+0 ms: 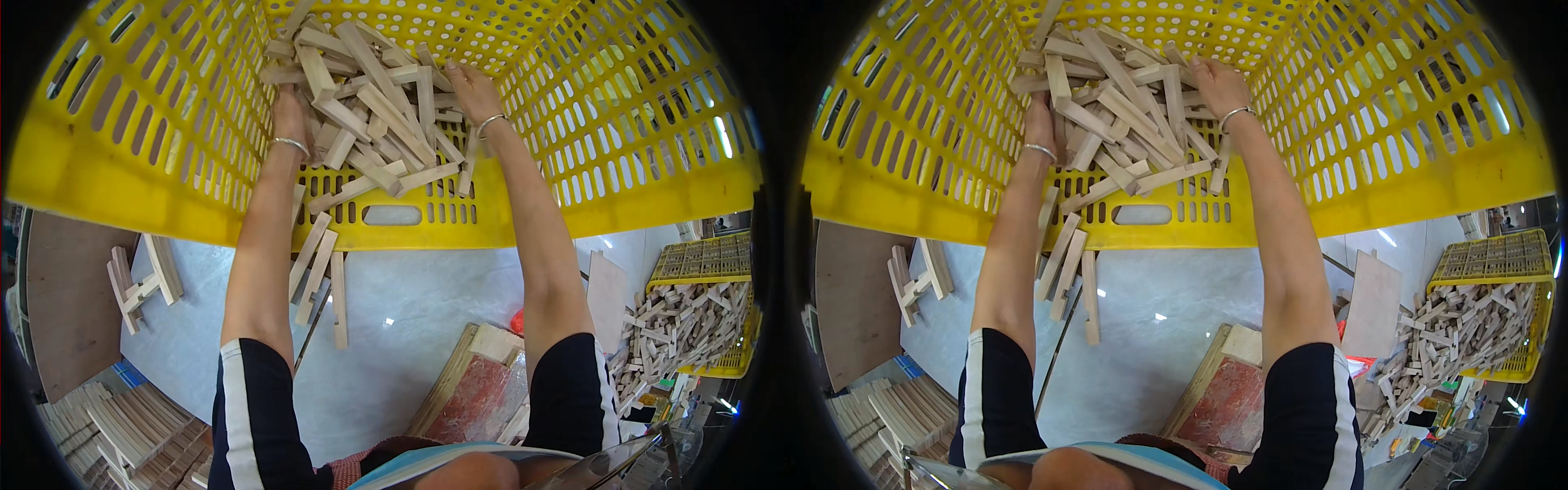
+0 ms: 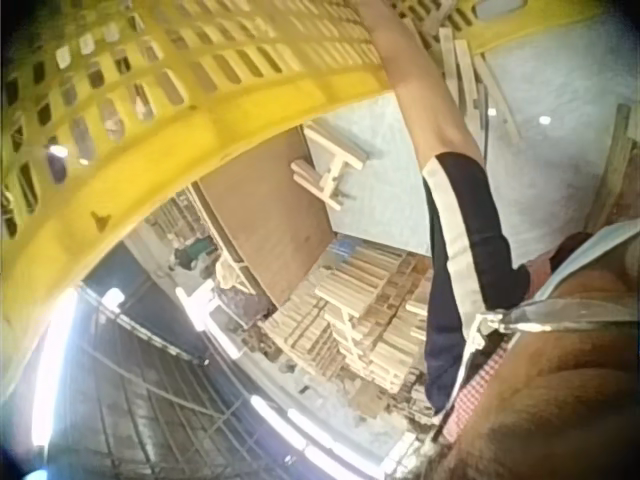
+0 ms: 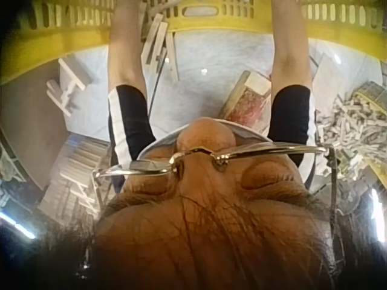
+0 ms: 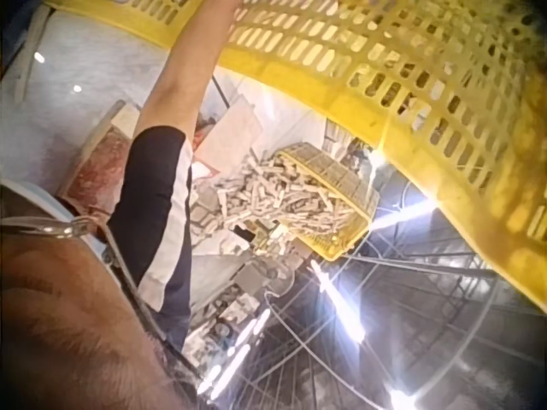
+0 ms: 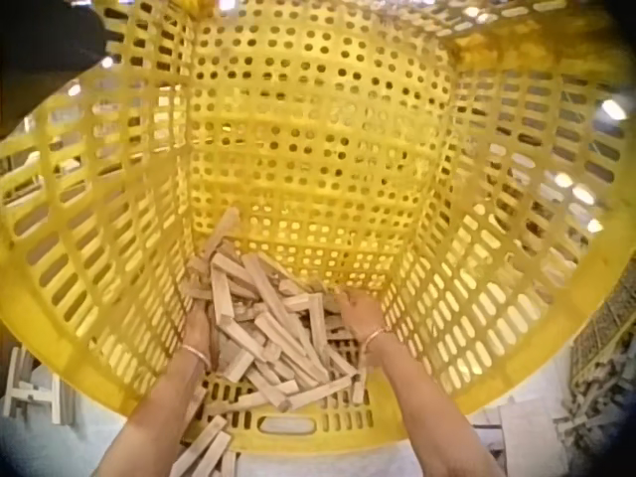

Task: The person dumps wooden pieces from a basket onto the workbench, applies glue to them with a brush, wipes them with a cloth, and fits the wooden pieces together using a hammer to assemble wooden frames before stacking them.

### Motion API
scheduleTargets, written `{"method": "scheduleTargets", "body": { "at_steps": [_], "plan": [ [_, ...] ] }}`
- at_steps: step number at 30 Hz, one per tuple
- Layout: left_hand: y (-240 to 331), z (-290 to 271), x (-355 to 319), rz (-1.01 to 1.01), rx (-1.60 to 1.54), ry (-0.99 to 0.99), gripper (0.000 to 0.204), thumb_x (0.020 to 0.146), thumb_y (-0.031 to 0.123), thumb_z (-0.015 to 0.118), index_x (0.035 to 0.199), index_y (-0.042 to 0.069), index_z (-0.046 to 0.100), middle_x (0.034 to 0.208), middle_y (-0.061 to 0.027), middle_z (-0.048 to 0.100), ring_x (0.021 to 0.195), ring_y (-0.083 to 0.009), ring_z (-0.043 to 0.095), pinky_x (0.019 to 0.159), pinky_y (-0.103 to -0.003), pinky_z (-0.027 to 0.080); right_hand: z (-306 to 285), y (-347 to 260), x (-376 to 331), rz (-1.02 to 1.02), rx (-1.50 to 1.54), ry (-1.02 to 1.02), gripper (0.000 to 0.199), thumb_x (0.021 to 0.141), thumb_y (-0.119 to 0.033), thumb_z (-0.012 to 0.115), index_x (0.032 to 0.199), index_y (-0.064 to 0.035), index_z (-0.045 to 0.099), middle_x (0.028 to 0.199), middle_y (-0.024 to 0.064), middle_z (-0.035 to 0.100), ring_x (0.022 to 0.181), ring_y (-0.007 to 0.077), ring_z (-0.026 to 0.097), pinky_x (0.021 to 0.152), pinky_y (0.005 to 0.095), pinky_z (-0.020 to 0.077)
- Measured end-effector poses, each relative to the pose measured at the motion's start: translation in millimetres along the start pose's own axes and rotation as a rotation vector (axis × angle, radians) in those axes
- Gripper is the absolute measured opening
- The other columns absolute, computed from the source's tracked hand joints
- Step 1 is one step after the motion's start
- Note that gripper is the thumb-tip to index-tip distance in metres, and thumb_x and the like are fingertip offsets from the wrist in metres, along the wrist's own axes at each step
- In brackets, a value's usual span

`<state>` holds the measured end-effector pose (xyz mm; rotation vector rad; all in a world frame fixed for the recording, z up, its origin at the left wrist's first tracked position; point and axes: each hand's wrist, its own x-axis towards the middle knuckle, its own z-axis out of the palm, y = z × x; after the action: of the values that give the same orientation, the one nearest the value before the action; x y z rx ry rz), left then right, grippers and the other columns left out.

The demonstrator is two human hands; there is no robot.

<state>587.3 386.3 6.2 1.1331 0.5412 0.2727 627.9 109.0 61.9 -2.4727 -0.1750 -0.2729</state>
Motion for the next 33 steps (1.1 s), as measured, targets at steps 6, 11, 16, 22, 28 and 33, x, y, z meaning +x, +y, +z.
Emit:
{"method": "scheduleTargets", "body": {
  "at_steps": [6, 11, 16, 22, 28, 33],
  "plan": [
    [-2.9, 12.3, 2.9, 0.033, -0.112, -0.031, 0.041, 0.091, 0.029, 0.041, 0.111, -0.002, 0.059, 0.106, -0.0089, 0.059, 0.088, -0.0178, 0.054, 0.077, -0.03, 0.046, 12.7, 12.6, 6.9, 0.045, 0.132, 0.015, 0.061, 0.088, -0.061, 0.045, 0.102, -0.0045, 0.064, 0.103, 0.0177, 0.066, 0.098, 0.0343, 0.061, 0.084, 0.0388, 0.0463],
    [-22.8, 9.0, 25.3, 0.276, -0.05, -0.189, 0.039, 0.095, 0.04, 0.042, 0.111, 0.009, 0.059, 0.102, -0.0049, 0.063, 0.094, -0.0188, 0.057, 0.087, -0.034, 0.046, 33.5, 17.7, 8.3, 0.077, 0.138, -0.037, 0.066, 0.088, -0.065, 0.036, 0.113, -0.0077, 0.06, 0.109, 0.0152, 0.065, 0.106, 0.032, 0.06, 0.091, 0.0415, 0.0423],
    [15.5, 16.6, -14.1, 0.177, 0.016, -0.311, 0.044, 0.096, 0.049, 0.041, 0.117, 0.013, 0.055, 0.112, -0.0028, 0.061, 0.107, -0.0185, 0.053, 0.096, -0.036, 0.044, 30.4, 0.5, 2.1, 0.071, 0.029, -0.114, 0.072, 0.088, -0.067, 0.028, 0.127, -0.0113, 0.052, 0.117, 0.012, 0.064, 0.113, 0.032, 0.057, 0.098, 0.0461, 0.0363],
    [50.7, 21.9, -96.7, -0.064, 0.058, -0.469, 0.059, 0.094, 0.053, 0.043, 0.136, 0.011, 0.043, 0.129, -0.006, 0.053, 0.119, -0.0174, 0.05, 0.102, -0.032, 0.04, -5.9, -22.1, -34.1, 0.053, 0.051, -0.295, 0.06, 0.089, -0.062, 0.031, 0.129, -0.0241, 0.055, 0.125, 0.0109, 0.059, 0.113, 0.0335, 0.055, 0.097, 0.0444, 0.0386],
    [0.2, -67.3, -147.5, 0.027, 0.332, -0.609, 0.057, 0.097, 0.049, 0.038, 0.136, 0.007, 0.042, 0.129, -0.0068, 0.053, 0.115, -0.0157, 0.053, 0.098, -0.031, 0.043, -9.7, -57.5, -138.8, -0.019, 0.047, -0.575, 0.06, 0.09, -0.062, 0.031, 0.127, -0.0223, 0.057, 0.123, 0.0056, 0.061, 0.11, 0.0263, 0.058, 0.092, 0.0421, 0.0411],
    [-1.6, -98.8, -202.3, -0.286, 0.116, -0.474, 0.048, 0.099, 0.037, 0.039, 0.135, 0.005, 0.042, 0.124, -0.0079, 0.055, 0.108, -0.0152, 0.056, 0.095, -0.03, 0.045, 2.8, -51.0, -215.4, -0.377, 0.065, -0.359, 0.053, 0.093, -0.057, 0.033, 0.125, -0.0229, 0.059, 0.12, 0.0065, 0.062, 0.107, 0.0245, 0.06, 0.086, 0.0407, 0.0415]
  ]
}}
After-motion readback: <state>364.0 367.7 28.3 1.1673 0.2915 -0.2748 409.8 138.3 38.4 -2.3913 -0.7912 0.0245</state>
